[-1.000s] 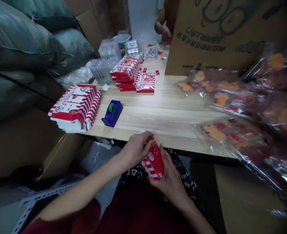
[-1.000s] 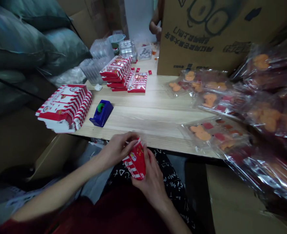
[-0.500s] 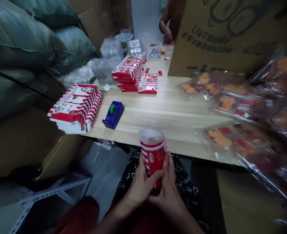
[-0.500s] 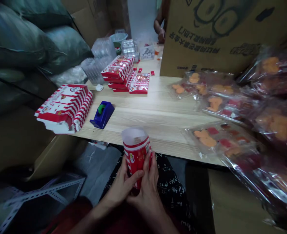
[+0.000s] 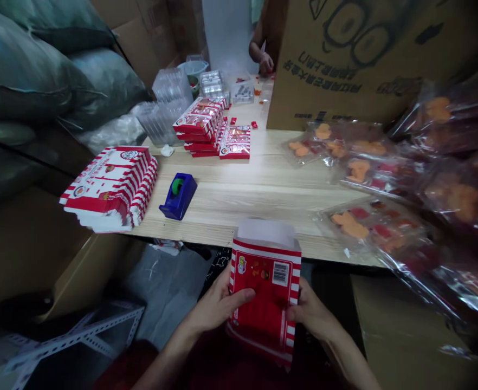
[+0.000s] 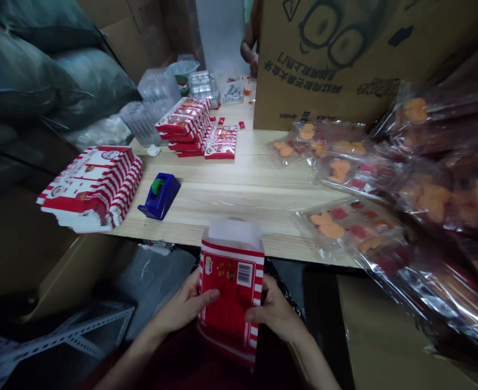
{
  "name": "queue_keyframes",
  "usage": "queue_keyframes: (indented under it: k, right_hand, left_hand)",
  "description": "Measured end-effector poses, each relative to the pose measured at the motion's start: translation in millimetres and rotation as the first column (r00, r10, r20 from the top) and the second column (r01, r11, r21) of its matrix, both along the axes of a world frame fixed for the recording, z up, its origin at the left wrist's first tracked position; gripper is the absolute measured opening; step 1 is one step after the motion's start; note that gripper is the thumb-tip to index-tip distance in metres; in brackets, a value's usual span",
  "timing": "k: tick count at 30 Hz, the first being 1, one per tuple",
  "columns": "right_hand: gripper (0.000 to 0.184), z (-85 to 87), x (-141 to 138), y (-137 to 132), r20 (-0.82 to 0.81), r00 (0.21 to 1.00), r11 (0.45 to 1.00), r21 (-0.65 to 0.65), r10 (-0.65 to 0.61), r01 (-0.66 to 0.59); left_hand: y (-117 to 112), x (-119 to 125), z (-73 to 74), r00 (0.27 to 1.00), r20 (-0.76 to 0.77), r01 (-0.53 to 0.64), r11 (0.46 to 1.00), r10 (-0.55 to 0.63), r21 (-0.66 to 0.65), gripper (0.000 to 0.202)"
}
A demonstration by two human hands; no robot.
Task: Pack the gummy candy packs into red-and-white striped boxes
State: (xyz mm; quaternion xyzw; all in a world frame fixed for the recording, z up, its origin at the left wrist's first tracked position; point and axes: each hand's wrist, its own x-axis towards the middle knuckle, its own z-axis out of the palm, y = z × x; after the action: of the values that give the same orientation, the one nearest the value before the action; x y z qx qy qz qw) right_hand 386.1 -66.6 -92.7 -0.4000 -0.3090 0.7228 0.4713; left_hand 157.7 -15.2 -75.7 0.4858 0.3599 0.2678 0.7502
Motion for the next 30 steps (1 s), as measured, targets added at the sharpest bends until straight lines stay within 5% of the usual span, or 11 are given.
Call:
queue_keyframes:
  k: [4, 8, 12, 15, 21, 27, 30]
  right_hand:
    - [0.049, -3.1, -0.3, 5.0, 0.039, 0.998, 0.998, 0.053, -0.046, 0.044]
    - [0.045, -11.8, -4.6, 6.9, 0.061, 0.994, 0.996, -0.013, -0.087, 0.088]
    - [0.039, -22.8, -12.9, 7.2, 0.089, 0.989, 0.988, -0.085, -0.121, 0.129]
    - [0.043, -26.0, -18.0, 5.9, 0.106, 0.982, 0.982, -0.093, -0.154, 0.164]
    - [0.044, -14.7, -22.5, -0.4, 0.163, 0.970, 0.981, -0.038, -0.183, 0.191]
    - [0.045, -13.1, -16.1, -2.6, 0.234, 0.969, 0.996, -0.003, -0.083, 0.086]
    - [0.062, -7.3, -11.8, -1.7, 0.276, 0.951, 0.990, 0.034, -0.142, 0.138]
  left_hand:
    - [1.8, -6.5, -7.7, 0.995, -0.096, 0.051, 0.992, -0.040, 0.113, 0.046]
    - [-1.9, -3.1, -14.1, 0.998, 0.047, -0.041, 0.998, 0.043, -0.048, 0.047]
    - [-7.7, 1.5, -25.1, 0.980, 0.010, -0.194, 0.973, 0.197, -0.122, 0.044]
    - [-6.9, 0.3, -30.7, 0.982, 0.008, -0.187, 0.974, 0.189, -0.130, 0.042]
    - [11.3, -3.0, -17.7, 0.907, 0.029, -0.421, 0.904, 0.420, 0.080, 0.058]
    - [20.2, -4.0, -15.7, 0.952, -0.015, -0.303, 0.945, 0.307, 0.119, 0.050]
    - [21.9, -4.8, -14.4, 0.958, -0.023, -0.283, 0.954, 0.286, 0.103, 0.045]
